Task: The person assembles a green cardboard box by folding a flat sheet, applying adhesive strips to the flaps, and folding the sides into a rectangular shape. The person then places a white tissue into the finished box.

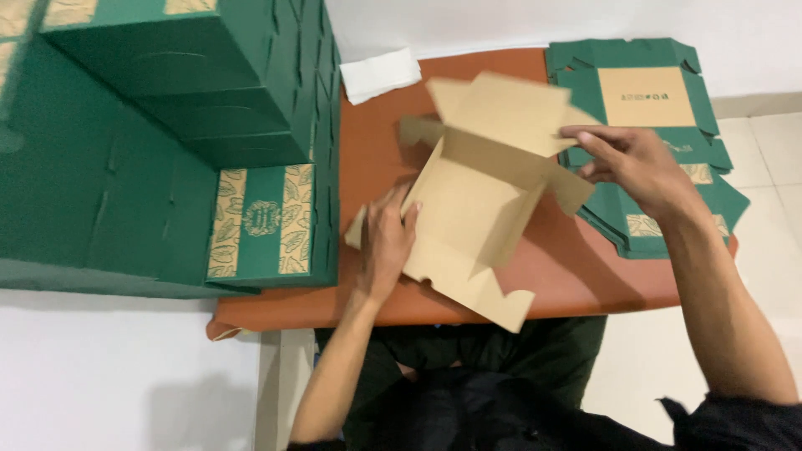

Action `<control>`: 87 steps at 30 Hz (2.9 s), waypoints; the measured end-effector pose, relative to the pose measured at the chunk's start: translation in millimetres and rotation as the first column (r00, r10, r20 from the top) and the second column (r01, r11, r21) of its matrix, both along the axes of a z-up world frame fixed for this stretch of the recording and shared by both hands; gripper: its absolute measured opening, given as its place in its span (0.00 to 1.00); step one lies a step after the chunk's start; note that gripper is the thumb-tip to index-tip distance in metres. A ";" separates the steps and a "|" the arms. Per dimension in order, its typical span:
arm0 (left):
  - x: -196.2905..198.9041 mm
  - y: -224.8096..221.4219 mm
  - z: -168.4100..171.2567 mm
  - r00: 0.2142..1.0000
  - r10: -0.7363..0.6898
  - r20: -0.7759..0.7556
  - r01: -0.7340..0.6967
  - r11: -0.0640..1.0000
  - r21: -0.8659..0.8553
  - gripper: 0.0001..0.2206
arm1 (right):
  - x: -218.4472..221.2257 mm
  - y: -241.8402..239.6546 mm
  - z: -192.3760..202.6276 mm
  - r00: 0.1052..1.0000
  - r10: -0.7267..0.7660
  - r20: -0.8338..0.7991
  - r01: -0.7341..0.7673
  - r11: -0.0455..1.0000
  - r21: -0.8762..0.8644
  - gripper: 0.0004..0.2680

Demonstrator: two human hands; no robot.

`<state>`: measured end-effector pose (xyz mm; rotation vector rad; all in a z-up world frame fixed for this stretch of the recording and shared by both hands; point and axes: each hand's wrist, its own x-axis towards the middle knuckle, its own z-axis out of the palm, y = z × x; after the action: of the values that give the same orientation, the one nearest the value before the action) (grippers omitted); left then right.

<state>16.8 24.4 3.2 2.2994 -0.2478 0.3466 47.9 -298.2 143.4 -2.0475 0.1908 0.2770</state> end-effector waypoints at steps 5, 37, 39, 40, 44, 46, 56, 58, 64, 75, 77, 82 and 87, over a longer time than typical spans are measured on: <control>75.0 -36.1 7.5 0.998 -0.005 0.063 0.000 0.997 0.080 0.20 | -45.4 -40.3 -19.0 0.988 -0.004 0.154 0.025 0.991 -0.135 0.15; -9.1 -15.8 -1.8 0.920 -0.225 0.320 0.142 0.955 0.260 0.06 | 0.1 50.3 -81.3 0.753 0.611 0.245 -0.423 0.734 -0.532 0.03; -9.3 -19.7 8.1 0.916 -0.165 0.366 0.089 0.972 0.216 0.07 | 0.7 51.2 -75.0 0.766 0.601 0.228 -0.432 0.744 -0.509 0.04; -11.0 -20.9 10.8 0.916 -0.163 0.367 0.086 0.972 0.217 0.07 | -0.9 50.3 -70.7 0.764 0.603 0.230 -0.433 0.744 -0.509 0.04; -8.5 -23.7 21.5 0.900 -0.222 0.377 0.145 0.965 0.220 0.05 | 1.6 49.1 -73.5 0.788 0.590 0.173 -0.438 0.737 -0.515 0.04; -8.1 -26.7 20.2 0.900 -0.246 0.361 0.175 0.960 0.218 0.04 | 1.9 48.9 -81.0 0.796 0.578 0.178 -0.455 0.766 -0.453 0.04; 5.8 -30.1 4.7 0.899 -0.313 0.305 0.292 0.950 0.115 0.09 | 3.3 59.8 -66.7 0.780 0.613 0.122 -0.531 0.753 -0.389 0.05; 7.5 -27.5 5.1 0.900 -0.306 0.310 0.285 0.952 0.111 0.12 | 4.2 63.1 -65.4 0.785 0.610 0.111 -0.540 0.761 -0.360 0.05; 15.5 -26.4 -5.6 0.892 -0.282 0.352 0.264 0.959 0.098 0.10 | 6.4 69.2 -60.3 0.791 0.611 0.030 -0.545 0.726 -0.419 0.06; 38.0 -27.8 -10.8 0.853 -0.466 0.236 0.418 0.880 0.225 0.06 | 0.9 70.8 -56.3 0.822 0.568 0.048 -0.495 0.753 -0.434 0.04; 37.0 -27.6 -7.1 0.849 -0.477 0.228 0.435 0.875 0.212 0.06 | 3.9 66.5 -61.6 0.839 0.539 0.067 -0.476 0.789 -0.389 0.04; 38.7 -24.3 -2.9 0.848 -0.480 0.225 0.441 0.875 0.201 0.06 | 6.6 62.0 -67.6 0.841 0.533 0.092 -0.472 0.807 -0.356 0.06; 41.0 -25.0 7.7 0.842 -0.501 0.203 0.455 0.860 0.232 0.09 | 3.2 53.9 -53.8 0.818 0.570 0.076 -0.522 0.791 -0.318 0.11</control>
<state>57.8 -0.5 10.9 2.2574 -1.0057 0.3707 51.1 -244.3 89.6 -2.3684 -0.5179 0.4513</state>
